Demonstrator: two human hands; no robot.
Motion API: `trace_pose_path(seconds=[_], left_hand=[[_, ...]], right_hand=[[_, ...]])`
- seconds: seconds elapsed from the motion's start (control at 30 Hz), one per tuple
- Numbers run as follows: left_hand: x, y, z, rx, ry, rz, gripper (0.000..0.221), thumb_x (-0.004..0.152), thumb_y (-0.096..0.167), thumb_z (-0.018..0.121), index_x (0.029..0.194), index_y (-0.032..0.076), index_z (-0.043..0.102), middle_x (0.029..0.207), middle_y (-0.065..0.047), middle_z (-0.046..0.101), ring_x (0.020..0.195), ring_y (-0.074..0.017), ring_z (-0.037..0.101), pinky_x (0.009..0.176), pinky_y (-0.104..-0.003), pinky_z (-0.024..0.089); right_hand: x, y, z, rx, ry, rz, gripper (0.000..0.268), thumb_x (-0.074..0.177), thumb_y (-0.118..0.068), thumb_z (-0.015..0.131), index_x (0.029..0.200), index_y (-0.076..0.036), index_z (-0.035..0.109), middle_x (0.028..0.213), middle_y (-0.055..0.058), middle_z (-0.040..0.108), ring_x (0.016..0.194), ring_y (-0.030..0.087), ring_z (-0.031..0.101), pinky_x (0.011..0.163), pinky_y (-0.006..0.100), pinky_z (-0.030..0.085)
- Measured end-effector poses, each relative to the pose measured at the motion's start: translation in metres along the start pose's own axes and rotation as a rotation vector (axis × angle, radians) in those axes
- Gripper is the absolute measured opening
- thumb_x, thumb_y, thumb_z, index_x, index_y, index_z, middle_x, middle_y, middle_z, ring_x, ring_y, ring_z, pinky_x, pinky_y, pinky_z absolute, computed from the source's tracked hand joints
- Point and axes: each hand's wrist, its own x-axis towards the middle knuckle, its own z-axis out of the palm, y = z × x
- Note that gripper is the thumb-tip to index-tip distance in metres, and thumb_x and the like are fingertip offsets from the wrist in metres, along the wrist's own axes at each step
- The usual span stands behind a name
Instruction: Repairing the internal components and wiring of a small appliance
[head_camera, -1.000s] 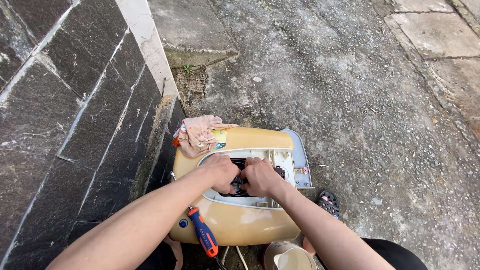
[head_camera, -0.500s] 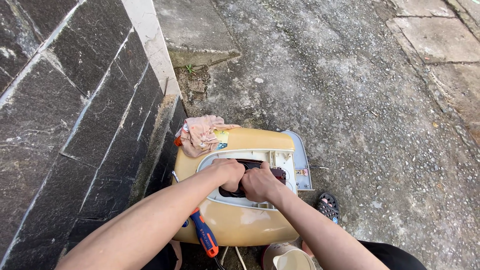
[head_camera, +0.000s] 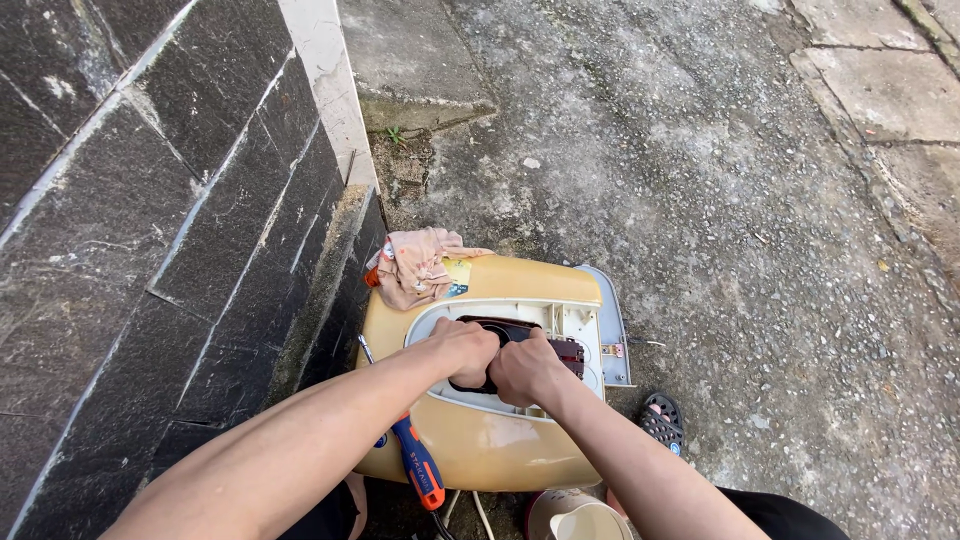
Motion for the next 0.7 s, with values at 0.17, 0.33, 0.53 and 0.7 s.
trace_pose_path(seconds=[0.17, 0.33, 0.53, 0.7], left_hand=[[-0.001, -0.001, 0.001, -0.026, 0.024, 0.009, 0.035, 0.081, 0.007, 0.056, 0.112, 0.005, 0.073, 0.112, -0.014, 0.074, 0.113, -0.0363, 0.069, 0.100, -0.054, 0.048], [0.006, -0.010, 0.001, -0.103, 0.033, 0.001, 0.038, 0.080, 0.007, 0.054, 0.112, 0.003, 0.073, 0.112, -0.016, 0.074, 0.112, -0.0372, 0.069, 0.099, -0.054, 0.050], [0.018, -0.018, 0.024, 0.028, 0.265, 0.085, 0.028, 0.074, 0.012, 0.060, 0.096, 0.007, 0.077, 0.098, -0.016, 0.076, 0.102, -0.0389, 0.071, 0.090, -0.051, 0.053], [0.068, -0.039, 0.080, 0.166, 0.790, 0.232, 0.015, 0.082, 0.015, 0.061, 0.081, 0.016, 0.076, 0.081, -0.006, 0.072, 0.099, -0.0277, 0.058, 0.088, -0.047, 0.037]], right_hand=[[0.006, 0.003, 0.003, 0.000, -0.021, 0.019, 0.021, 0.084, -0.018, 0.048, 0.087, -0.013, 0.069, 0.077, 0.006, 0.071, 0.074, 0.033, 0.069, 0.080, 0.048, 0.038], [0.004, 0.006, -0.004, 0.050, -0.008, 0.054, 0.023, 0.083, -0.020, 0.048, 0.084, -0.015, 0.071, 0.076, 0.004, 0.072, 0.076, 0.031, 0.070, 0.081, 0.046, 0.038], [0.000, 0.010, -0.014, 0.083, -0.088, 0.047, 0.026, 0.083, -0.022, 0.049, 0.092, -0.013, 0.073, 0.087, 0.005, 0.075, 0.090, 0.030, 0.073, 0.085, 0.045, 0.040], [-0.002, 0.012, -0.017, 0.126, -0.102, 0.031, 0.026, 0.083, -0.020, 0.052, 0.091, -0.012, 0.075, 0.087, 0.006, 0.075, 0.091, 0.032, 0.072, 0.086, 0.045, 0.040]])
